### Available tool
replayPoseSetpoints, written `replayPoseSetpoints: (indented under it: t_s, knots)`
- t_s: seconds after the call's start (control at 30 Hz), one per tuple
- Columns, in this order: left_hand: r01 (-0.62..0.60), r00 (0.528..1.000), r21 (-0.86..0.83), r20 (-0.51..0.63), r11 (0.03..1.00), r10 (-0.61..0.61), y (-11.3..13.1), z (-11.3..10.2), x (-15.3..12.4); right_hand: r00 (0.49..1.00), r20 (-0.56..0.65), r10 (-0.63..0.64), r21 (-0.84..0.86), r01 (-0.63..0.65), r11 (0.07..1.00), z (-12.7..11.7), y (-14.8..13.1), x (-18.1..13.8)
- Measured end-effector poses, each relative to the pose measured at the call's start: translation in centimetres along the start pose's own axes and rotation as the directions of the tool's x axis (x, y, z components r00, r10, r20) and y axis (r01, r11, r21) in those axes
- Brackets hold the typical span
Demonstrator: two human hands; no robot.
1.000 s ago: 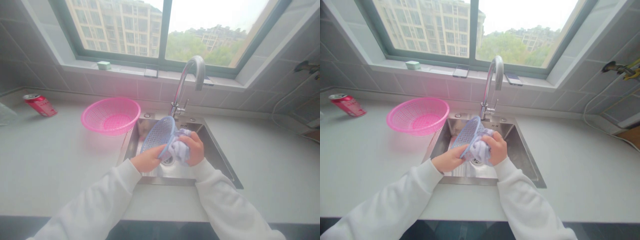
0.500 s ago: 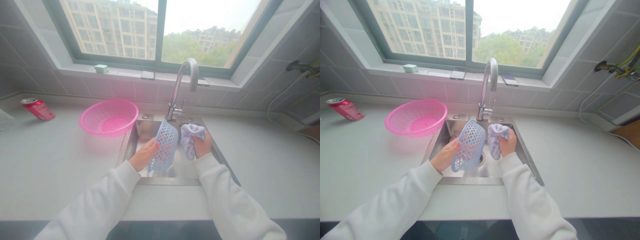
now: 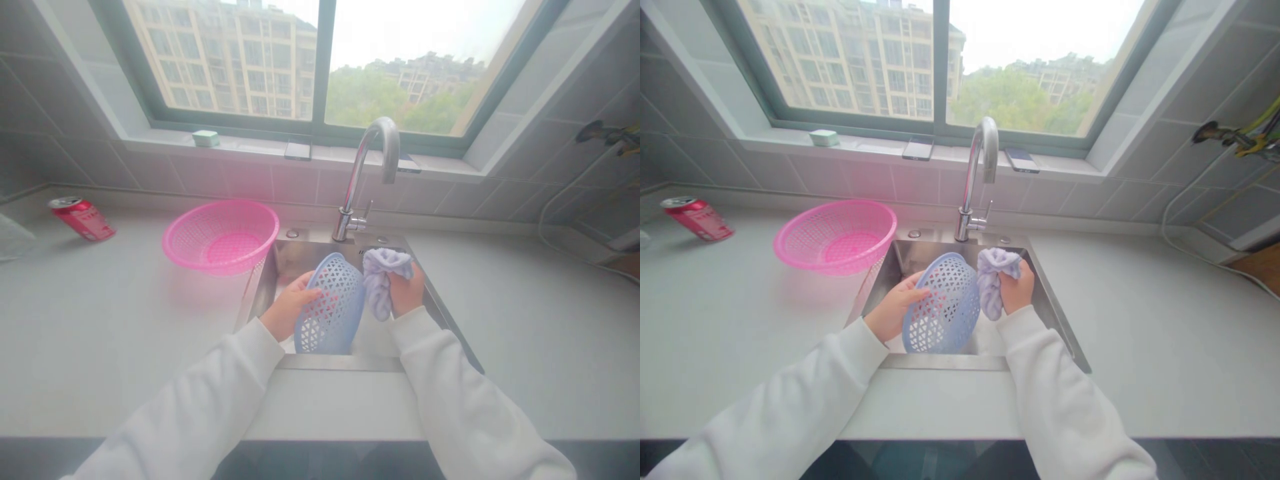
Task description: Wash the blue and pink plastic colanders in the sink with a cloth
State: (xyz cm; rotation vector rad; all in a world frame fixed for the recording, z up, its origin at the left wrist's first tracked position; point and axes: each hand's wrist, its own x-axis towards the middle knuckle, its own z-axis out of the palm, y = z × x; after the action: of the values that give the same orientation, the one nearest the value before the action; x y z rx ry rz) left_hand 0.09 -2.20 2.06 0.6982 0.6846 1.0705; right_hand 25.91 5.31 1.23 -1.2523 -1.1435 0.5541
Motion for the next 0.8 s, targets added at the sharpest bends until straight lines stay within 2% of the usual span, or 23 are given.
replayPoseSetpoints:
  t_s: [0.17,0.27,0.33,0.43,0.53,0.6,0.63,0.67,0.7,0.73,0.8]
  knots:
    - [0.026,0.997,0.046,0.076,0.999,-0.03,-0.1,-0.7,-0.1,0.999,0.006,-0.032,-0.035,0.032,0.999,-0.1,-0.3,-0.1]
    - [0.075,0.992,0.111,0.093,0.991,-0.086,-0.4,-0.7,0.0,0.987,0.071,-0.144,-0.078,0.149,0.986,0.1,-0.4,-0.3]
    - [0.085,0.991,0.133,0.088,0.988,-0.097,-0.5,-0.5,0.0,0.957,0.159,-0.243,-0.078,0.258,0.963,0.3,-0.7,-0.7]
    - [0.058,0.994,0.169,0.085,0.984,-0.074,-0.5,0.0,-0.1,0.861,0.336,-0.381,-0.053,0.421,0.905,0.6,-1.5,-1.9]
    - [0.048,0.991,0.208,0.116,0.977,-0.073,-0.3,0.4,-0.2,0.696,0.514,-0.501,0.035,0.567,0.823,0.9,-2.1,-3.6]
    - [0.037,0.988,0.22,0.14,0.975,-0.069,-0.3,0.4,-0.2,0.587,0.599,-0.545,0.097,0.622,0.777,1.1,-2.3,-4.4]
    - [0.024,0.987,0.228,0.152,0.973,-0.06,-0.3,0.4,-0.3,0.549,0.627,-0.552,0.113,0.637,0.762,1.2,-2.3,-4.6]
    - [0.004,0.985,0.243,0.166,0.97,-0.045,-0.3,0.4,-0.3,0.532,0.64,-0.554,0.114,0.648,0.753,1.3,-2.3,-4.7]
    - [-0.026,0.983,0.268,0.184,0.963,-0.024,-0.3,0.3,-0.4,0.54,0.635,-0.552,0.097,0.653,0.751,1.3,-2.2,-4.6]
    - [-0.061,0.978,0.303,0.208,0.951,-0.004,-0.4,0.3,-0.5,0.571,0.615,-0.543,0.065,0.65,0.757,1.3,-2.1,-4.2]
    - [-0.129,0.964,0.384,0.264,0.914,0.025,-0.4,0.3,-0.7,0.667,0.545,-0.507,-0.025,0.618,0.786,1.1,-1.7,-3.1]
